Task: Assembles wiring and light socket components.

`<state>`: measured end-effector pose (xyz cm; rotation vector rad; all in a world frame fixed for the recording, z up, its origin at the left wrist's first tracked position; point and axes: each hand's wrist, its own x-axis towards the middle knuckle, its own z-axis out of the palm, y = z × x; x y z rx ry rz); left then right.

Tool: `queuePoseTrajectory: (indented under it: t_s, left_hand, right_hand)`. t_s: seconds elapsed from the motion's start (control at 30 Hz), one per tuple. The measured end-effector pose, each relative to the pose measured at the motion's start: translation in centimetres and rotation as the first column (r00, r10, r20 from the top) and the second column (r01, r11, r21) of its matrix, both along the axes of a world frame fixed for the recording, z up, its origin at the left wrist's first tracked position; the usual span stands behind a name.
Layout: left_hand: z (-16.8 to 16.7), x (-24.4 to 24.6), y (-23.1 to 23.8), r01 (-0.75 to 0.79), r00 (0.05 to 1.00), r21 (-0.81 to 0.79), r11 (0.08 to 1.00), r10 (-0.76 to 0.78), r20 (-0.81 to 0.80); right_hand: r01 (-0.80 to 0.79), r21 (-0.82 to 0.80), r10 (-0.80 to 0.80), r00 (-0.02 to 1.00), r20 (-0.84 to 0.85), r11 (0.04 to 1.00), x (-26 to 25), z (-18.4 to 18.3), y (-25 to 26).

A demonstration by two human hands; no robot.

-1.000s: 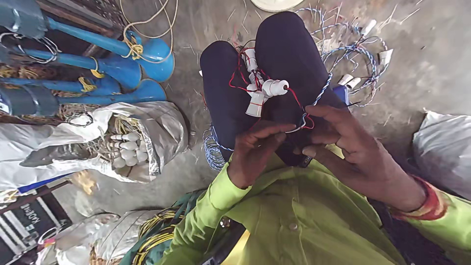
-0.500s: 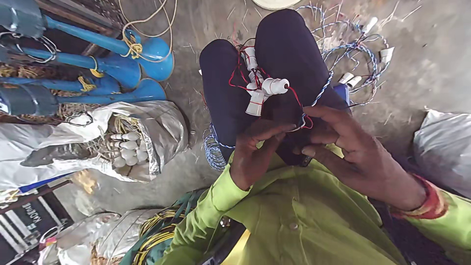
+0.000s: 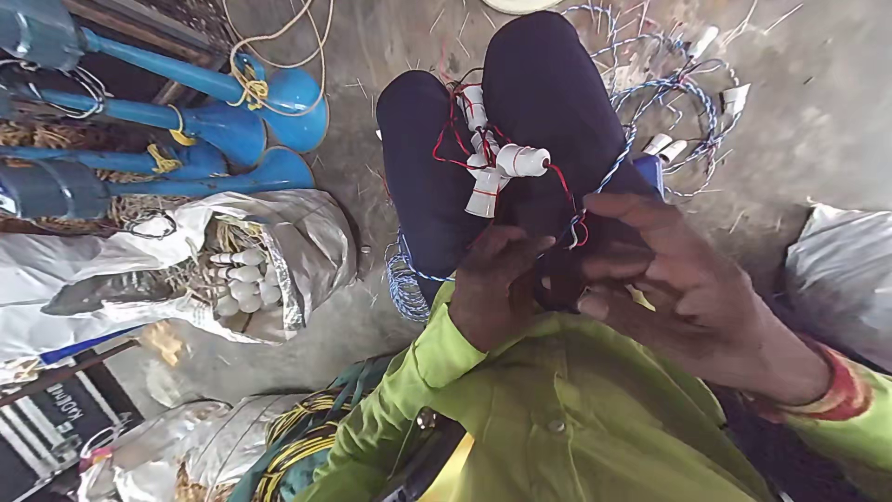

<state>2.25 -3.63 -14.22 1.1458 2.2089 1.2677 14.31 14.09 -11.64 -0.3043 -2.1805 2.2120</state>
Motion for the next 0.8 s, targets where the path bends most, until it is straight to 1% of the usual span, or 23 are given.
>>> queuePoseTrajectory:
  t_s: [0.07, 0.13, 0.17, 0.23, 0.27, 0.3, 0.37, 0.43, 0.47, 0.53, 0.57, 0.6, 0.67, 0.8]
  left_hand:
    - [0.0, -0.2, 0.0, 0.008, 1.000, 0.010, 1.000, -0.009, 0.027]
    - [0.2, -0.6, 0.0, 0.021, 0.992, 0.048, 0.999, -0.027, 0.122]
    - [0.3, -0.8, 0.0, 0.021, 0.982, 0.071, 0.997, -0.034, 0.187]
    - [0.7, -1.2, 0.0, 0.010, 0.941, 0.111, 0.994, -0.047, 0.336]
    - [0.8, -1.3, 0.0, 0.003, 0.917, 0.131, 0.991, -0.055, 0.394]
    - [0.9, -1.4, 0.0, 0.003, 0.896, 0.146, 0.989, -0.067, 0.439]
    - [1.2, -1.4, 0.0, -0.004, 0.878, 0.156, 0.988, -0.071, 0.473]
    - [1.3, -1.3, 0.1, -0.023, 0.909, 0.120, 0.992, -0.029, 0.416]
    - [1.3, -1.3, 0.1, -0.022, 0.937, 0.089, 0.996, -0.010, 0.348]
    - [1.4, -1.3, 0.3, -0.023, 0.989, 0.030, 0.999, 0.018, 0.144]
    - [1.3, -1.3, 0.3, -0.040, 0.998, 0.013, 0.999, 0.039, 0.045]
    - [1.2, -1.2, 0.4, -0.065, 0.997, 0.003, 0.998, 0.065, -0.035]
    - [1.0, -1.1, 0.5, -0.108, 0.985, 0.002, 0.994, 0.107, -0.137]
    - [0.3, -0.8, 0.6, -0.089, 0.942, 0.066, 0.994, 0.105, -0.318]
  right_hand:
    - [0.017, -0.019, -0.018, 0.998, -0.055, 1.000, -0.3, 0.4, 0.7]
    - [0.038, 0.009, -0.037, 0.993, -0.113, 0.999, -0.8, 0.2, 1.3]
    - [0.037, 0.050, -0.031, 0.992, -0.123, 0.998, -1.0, 0.1, 1.5]
    - [-0.003, 0.197, 0.019, 0.997, -0.080, 0.980, -1.4, -0.2, 1.6]
    - [-0.028, 0.311, 0.040, 0.999, -0.029, 0.950, -1.5, -0.2, 1.6]
    - [-0.051, 0.403, 0.048, 0.999, 0.015, 0.914, -1.5, -0.2, 1.5]
    - [-0.091, 0.526, 0.068, 0.996, 0.063, 0.845, -1.5, -0.3, 1.4]
    - [-0.078, 0.604, 0.065, 0.997, 0.045, 0.793, -1.4, -0.4, 1.1]
    - [-0.063, 0.633, 0.061, 0.998, 0.025, 0.772, -1.5, -0.6, 1.0]
    - [-0.033, 0.674, 0.046, 0.999, -0.002, 0.738, -1.5, -0.8, 0.7]
    - [-0.010, 0.691, 0.038, 0.999, -0.025, 0.723, -1.6, -0.9, 0.6]
    - [0.007, 0.698, 0.030, 0.999, -0.041, 0.716, -1.6, -0.9, 0.5]
    - [0.016, 0.710, 0.021, 0.999, -0.043, 0.704, -1.7, -0.9, 0.3]
    - [0.061, 0.704, -0.046, 0.998, -0.040, 0.708, -2.0, -0.9, -0.2]
